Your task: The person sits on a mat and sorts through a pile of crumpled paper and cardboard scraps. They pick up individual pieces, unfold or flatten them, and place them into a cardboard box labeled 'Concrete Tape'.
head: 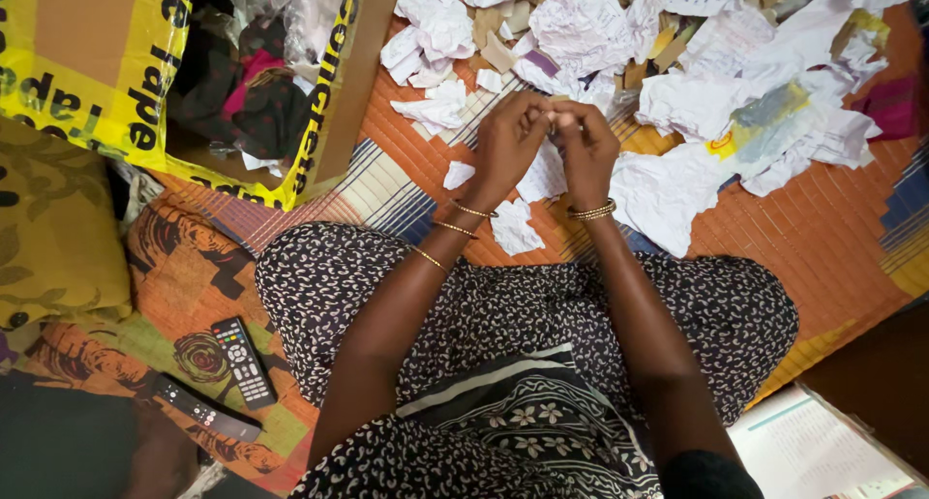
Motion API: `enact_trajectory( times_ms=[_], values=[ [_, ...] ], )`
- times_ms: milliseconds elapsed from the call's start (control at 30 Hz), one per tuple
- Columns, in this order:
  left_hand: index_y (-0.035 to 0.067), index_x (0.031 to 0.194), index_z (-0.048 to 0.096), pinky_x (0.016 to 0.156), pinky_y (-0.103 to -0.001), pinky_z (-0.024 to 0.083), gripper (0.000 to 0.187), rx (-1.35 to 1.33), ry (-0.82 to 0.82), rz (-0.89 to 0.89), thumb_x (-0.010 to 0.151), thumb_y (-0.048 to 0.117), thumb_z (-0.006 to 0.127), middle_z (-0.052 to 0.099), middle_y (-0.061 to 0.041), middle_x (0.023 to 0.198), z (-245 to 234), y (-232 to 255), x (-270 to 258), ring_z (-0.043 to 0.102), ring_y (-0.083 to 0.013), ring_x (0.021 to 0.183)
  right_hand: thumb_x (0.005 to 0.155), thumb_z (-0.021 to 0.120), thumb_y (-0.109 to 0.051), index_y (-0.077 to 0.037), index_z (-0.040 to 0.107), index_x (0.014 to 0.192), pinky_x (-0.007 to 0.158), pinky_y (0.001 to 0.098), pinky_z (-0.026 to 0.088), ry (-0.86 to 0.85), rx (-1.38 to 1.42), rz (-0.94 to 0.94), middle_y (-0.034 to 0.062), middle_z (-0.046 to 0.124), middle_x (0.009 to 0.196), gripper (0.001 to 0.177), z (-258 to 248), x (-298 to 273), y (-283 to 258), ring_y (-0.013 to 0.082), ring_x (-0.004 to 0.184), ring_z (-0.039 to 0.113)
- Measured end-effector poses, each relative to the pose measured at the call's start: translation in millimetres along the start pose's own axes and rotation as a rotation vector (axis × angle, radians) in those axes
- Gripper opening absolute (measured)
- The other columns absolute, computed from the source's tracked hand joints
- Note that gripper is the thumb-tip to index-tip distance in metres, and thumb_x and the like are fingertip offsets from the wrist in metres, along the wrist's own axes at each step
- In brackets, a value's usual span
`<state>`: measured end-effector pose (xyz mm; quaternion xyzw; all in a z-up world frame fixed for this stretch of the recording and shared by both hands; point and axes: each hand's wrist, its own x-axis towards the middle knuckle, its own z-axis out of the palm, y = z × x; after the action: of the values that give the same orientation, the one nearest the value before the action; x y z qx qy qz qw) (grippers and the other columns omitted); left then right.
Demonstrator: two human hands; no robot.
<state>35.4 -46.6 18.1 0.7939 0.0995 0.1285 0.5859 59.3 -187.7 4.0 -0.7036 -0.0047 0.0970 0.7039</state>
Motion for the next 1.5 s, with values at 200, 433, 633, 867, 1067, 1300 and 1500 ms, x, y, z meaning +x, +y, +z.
enact_trajectory(
  times_ms=[200, 433, 633, 867, 1067, 1300, 1500],
  values=[
    [0.005, 0.110, 0.066, 0.068, -0.026, 0.059, 0.013, -0.432, -0.022, -0.309, 0.097, 0.007, 0.066, 0.072, -0.004, 0.094, 15, -32, -1, 0.069, -0.0097, 0.083, 0.105, 0.067, -0.006, 0.000, 0.072, 0.114, 0.069, 0.0211, 0.051, -0.010, -0.073, -0.008, 0.0017, 0.071, 0.094, 0.013, 3, 2, 3, 0.0050, 0.077, 0.061],
    [0.002, 0.120, 0.069, 0.070, -0.025, 0.059, 0.023, -0.386, -0.100, -0.226, 0.097, 0.005, 0.072, 0.067, -0.005, 0.101, 15, -32, -9, 0.066, -0.0097, 0.086, 0.101, 0.065, -0.001, 0.000, 0.062, 0.118, 0.069, 0.0195, 0.054, 0.027, -0.055, -0.073, 0.0033, 0.072, 0.096, 0.017, 1, -2, -10, 0.0049, 0.083, 0.065],
    [0.001, 0.102, 0.073, 0.063, -0.028, 0.060, 0.012, -0.317, -0.052, -0.271, 0.090, 0.002, 0.072, 0.069, -0.005, 0.096, 9, -13, -2, 0.070, -0.0128, 0.077, 0.105, 0.065, -0.002, -0.001, 0.064, 0.113, 0.070, 0.0200, 0.053, 0.004, -0.027, -0.068, 0.0030, 0.071, 0.096, 0.008, 1, -1, 1, 0.0045, 0.082, 0.064],
    [0.002, 0.109, 0.073, 0.080, -0.032, 0.057, 0.017, 0.153, 0.274, 0.221, 0.095, -0.004, 0.068, 0.065, -0.010, 0.108, -61, 66, 21, 0.067, -0.0229, 0.096, 0.107, 0.061, -0.009, -0.003, 0.065, 0.113, 0.065, 0.0189, 0.045, -0.011, -0.011, -0.060, 0.0004, 0.070, 0.094, 0.009, 1, 1, 0, 0.0025, 0.072, 0.054],
    [0.002, 0.122, 0.067, 0.097, -0.036, 0.053, 0.022, 0.610, 0.688, 0.216, 0.101, -0.005, 0.069, 0.057, -0.011, 0.127, -178, 92, 29, 0.061, -0.0268, 0.113, 0.104, 0.064, -0.010, -0.004, 0.069, 0.110, 0.062, 0.0213, 0.044, 0.012, -0.138, -0.023, 0.0015, 0.070, 0.093, 0.010, 4, 2, -11, 0.0045, 0.070, 0.053],
    [0.008, 0.138, 0.058, 0.111, -0.056, 0.037, 0.052, 0.916, 0.571, 0.038, 0.090, 0.014, 0.077, 0.044, -0.024, 0.148, -181, 73, 33, 0.041, -0.0401, 0.137, 0.097, 0.069, -0.001, -0.004, 0.067, 0.121, 0.110, 0.0473, 0.045, -0.101, -0.767, -0.550, 0.0164, 0.061, 0.133, 0.024, 4, 6, -31, 0.0374, 0.127, 0.056],
    [0.007, 0.129, 0.065, 0.114, -0.055, 0.037, 0.026, 0.790, 0.104, -0.042, 0.108, 0.020, 0.059, 0.056, -0.021, 0.131, -102, 68, 40, 0.051, -0.0397, 0.127, 0.092, 0.076, -0.008, -0.004, 0.052, 0.148, 0.120, 0.0520, 0.034, -0.235, -0.943, -0.508, 0.0192, 0.038, 0.162, 0.061, 6, 19, -24, 0.0417, 0.145, 0.040]
  ],
)
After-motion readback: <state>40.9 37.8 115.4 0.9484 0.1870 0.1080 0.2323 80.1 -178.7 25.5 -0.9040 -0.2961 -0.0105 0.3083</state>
